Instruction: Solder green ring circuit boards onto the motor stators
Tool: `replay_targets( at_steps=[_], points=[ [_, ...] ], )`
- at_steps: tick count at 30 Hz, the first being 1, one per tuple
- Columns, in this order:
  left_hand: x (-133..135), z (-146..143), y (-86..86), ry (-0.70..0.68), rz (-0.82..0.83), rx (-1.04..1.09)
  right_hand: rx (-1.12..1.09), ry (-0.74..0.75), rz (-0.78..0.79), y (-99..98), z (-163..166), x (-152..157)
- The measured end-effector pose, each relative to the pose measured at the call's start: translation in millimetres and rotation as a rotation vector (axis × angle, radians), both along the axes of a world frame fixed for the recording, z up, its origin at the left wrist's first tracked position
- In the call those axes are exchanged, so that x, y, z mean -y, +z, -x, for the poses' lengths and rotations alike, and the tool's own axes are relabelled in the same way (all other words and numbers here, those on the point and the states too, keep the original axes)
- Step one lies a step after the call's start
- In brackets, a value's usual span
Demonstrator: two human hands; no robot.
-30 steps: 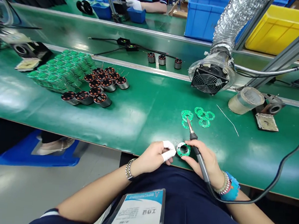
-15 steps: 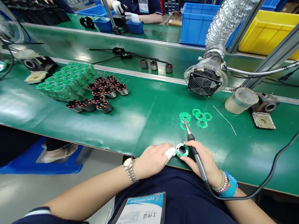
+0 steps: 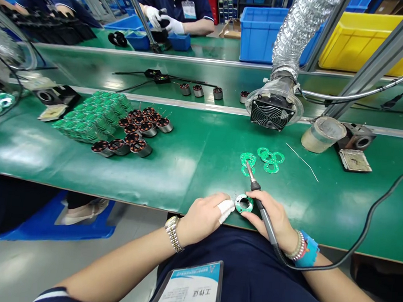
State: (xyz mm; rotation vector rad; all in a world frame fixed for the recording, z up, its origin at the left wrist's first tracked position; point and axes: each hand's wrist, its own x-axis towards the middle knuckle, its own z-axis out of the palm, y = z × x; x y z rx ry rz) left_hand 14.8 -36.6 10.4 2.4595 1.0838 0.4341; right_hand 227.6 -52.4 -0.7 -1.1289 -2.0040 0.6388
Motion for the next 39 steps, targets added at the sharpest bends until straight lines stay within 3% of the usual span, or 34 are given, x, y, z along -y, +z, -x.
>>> replay_targets(
  at_steps=[2,4,9,12,16,27,31,35,39],
  points=[
    [-1,-5,2.4,0.016,0.025,-0.038,0.0,0.003,0.018,0.0,0,0],
    [-3,-14,5.7,0.094,0.179,0.009,-0.003,0.002,0.029,-0.1,0,0],
    [-6,-21,9.1,0.319,1.049,0.503,-0.018,0.003,0.012,-0.4,0,0],
    [-7,-13,6.0,0.326,1.207,0.655,-0.031,0.005,0.004,-0.6,0,1],
    [-9,-9,0.1,0.352,1.167,0.656,-0.032,0.009,0.011,-1.8,0,1],
    [-11,-36,3.0,0.445,1.08,0.685,-0.022,0.015,0.008,-5.6,-1,1],
    [-17,-30,0.6,0.384,1.003,0.67,-0.012,0.018,-0.007,-6.6,-1,0],
    [-19,-23,-4.5,0.276,0.782,0.547,0.006,0.06,0.011,-3.4,-6,-7],
    [-10,-21,-3.4,0.288,0.501,0.341,0.025,0.122,0.002,4.0,-9,-13]
  ],
)
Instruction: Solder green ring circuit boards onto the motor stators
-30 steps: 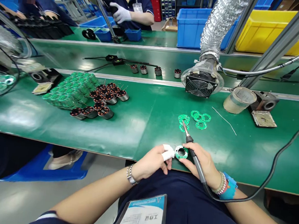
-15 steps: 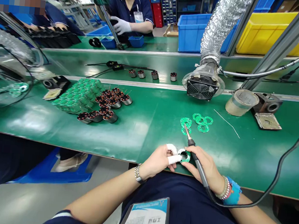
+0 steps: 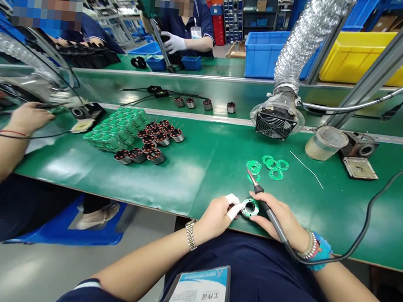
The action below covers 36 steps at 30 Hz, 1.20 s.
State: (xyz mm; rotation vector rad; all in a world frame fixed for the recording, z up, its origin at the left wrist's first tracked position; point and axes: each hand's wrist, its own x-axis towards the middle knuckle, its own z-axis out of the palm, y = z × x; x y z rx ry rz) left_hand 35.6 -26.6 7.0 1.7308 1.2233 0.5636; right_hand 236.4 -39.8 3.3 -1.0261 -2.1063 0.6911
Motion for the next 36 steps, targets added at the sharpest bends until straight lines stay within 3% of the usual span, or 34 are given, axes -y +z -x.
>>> replay_targets(
  at_steps=[3,5,9,11,17,19,21,24,28,30,32,36],
  points=[
    [4,1,5.3,-0.028,-0.096,-0.096,0.009,0.016,-0.027,3.3,3,-1],
    [2,1,7.7,-0.057,-0.076,-0.105,0.011,0.016,-0.016,3.3,5,-1],
    [-3,4,6.8,-0.106,0.323,0.098,0.001,0.019,0.008,0.6,6,-2],
    [-5,8,5.3,-0.124,0.341,0.119,-0.015,0.02,0.018,-0.8,6,-3],
    [-8,28,-1.0,-0.343,-0.529,-0.279,-0.047,0.028,0.044,-4.2,5,-1],
    [-10,30,-3.0,-0.396,-0.66,-0.353,-0.052,0.025,0.039,-5.5,5,-1],
    [-11,28,-3.0,-0.42,-0.673,-0.4,-0.058,0.023,0.03,-6.6,4,0],
    [-11,16,1.0,-0.352,-0.431,-0.344,-0.059,0.029,0.028,-7.3,4,0],
    [-7,0,6.7,-0.056,0.371,0.106,-0.054,0.029,0.026,-7.4,5,-1],
    [-6,0,7.4,0.046,0.653,0.322,-0.062,0.028,0.025,-7.8,5,-1],
    [-7,6,6.9,0.077,0.711,0.412,-0.071,0.03,0.027,-8.2,5,-1],
    [-13,16,5.2,0.031,0.569,0.376,-0.073,0.032,0.031,-8.1,5,-1]
  ],
)
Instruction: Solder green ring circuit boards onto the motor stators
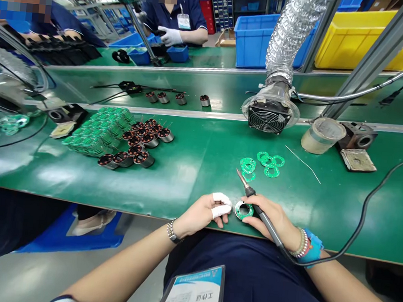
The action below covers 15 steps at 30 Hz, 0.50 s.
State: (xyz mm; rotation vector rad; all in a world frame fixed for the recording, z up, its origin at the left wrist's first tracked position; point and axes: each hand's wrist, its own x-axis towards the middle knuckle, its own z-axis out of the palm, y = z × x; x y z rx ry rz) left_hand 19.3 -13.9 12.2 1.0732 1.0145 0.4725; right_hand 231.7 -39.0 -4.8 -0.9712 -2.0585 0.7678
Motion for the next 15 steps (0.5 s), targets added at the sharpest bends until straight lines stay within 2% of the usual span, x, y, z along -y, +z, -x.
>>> replay_targets(
  at_steps=[4,11,15],
  points=[
    [-5,-5,-1.7,-0.023,-0.061,-0.008,-0.002,0.004,0.0,1.4,0,0],
    [-12,-16,-4.8,-0.021,0.146,0.09,0.013,-0.013,-0.01,3.9,1,-1],
    [-13,-17,0.1,0.022,0.141,0.131,0.006,-0.021,-0.016,3.7,2,0]
  ],
)
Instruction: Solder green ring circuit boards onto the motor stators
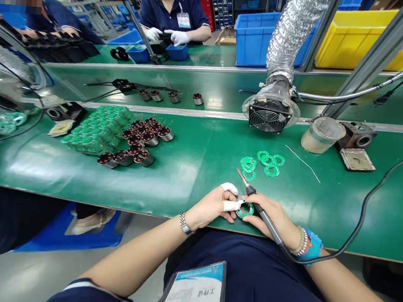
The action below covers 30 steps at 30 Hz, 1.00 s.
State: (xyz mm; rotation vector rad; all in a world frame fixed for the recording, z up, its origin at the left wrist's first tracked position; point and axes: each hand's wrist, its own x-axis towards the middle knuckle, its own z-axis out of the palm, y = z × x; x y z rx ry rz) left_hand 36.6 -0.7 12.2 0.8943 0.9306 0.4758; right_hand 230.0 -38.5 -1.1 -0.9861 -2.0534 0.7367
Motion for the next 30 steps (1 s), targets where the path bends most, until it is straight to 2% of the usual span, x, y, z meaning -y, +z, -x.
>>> replay_targets(
  at_steps=[5,8,13,16,21,26,30],
  points=[
    [-4,1,0.8,-0.029,-0.159,-0.08,0.029,-0.006,0.039,2.4,-2,-2],
    [2,1,-1.8,0.014,-0.286,-0.157,0.039,-0.044,0.061,5.8,-5,-1],
    [25,4,-6.1,0.066,-0.325,-0.211,0.032,-0.097,-0.027,9.0,-2,11],
    [24,2,-7.6,0.083,-0.363,-0.196,0.075,-0.133,-0.088,7.1,5,19],
    [14,0,-6.8,-0.011,-0.418,-0.207,0.086,-0.182,-0.083,4.1,11,19],
    [31,7,-3.9,-0.099,-0.616,-0.452,0.029,-0.039,0.048,8.5,4,13],
    [34,7,-1.0,-0.141,-0.737,-0.542,0.026,-0.061,0.058,8.2,3,12]
  ],
)
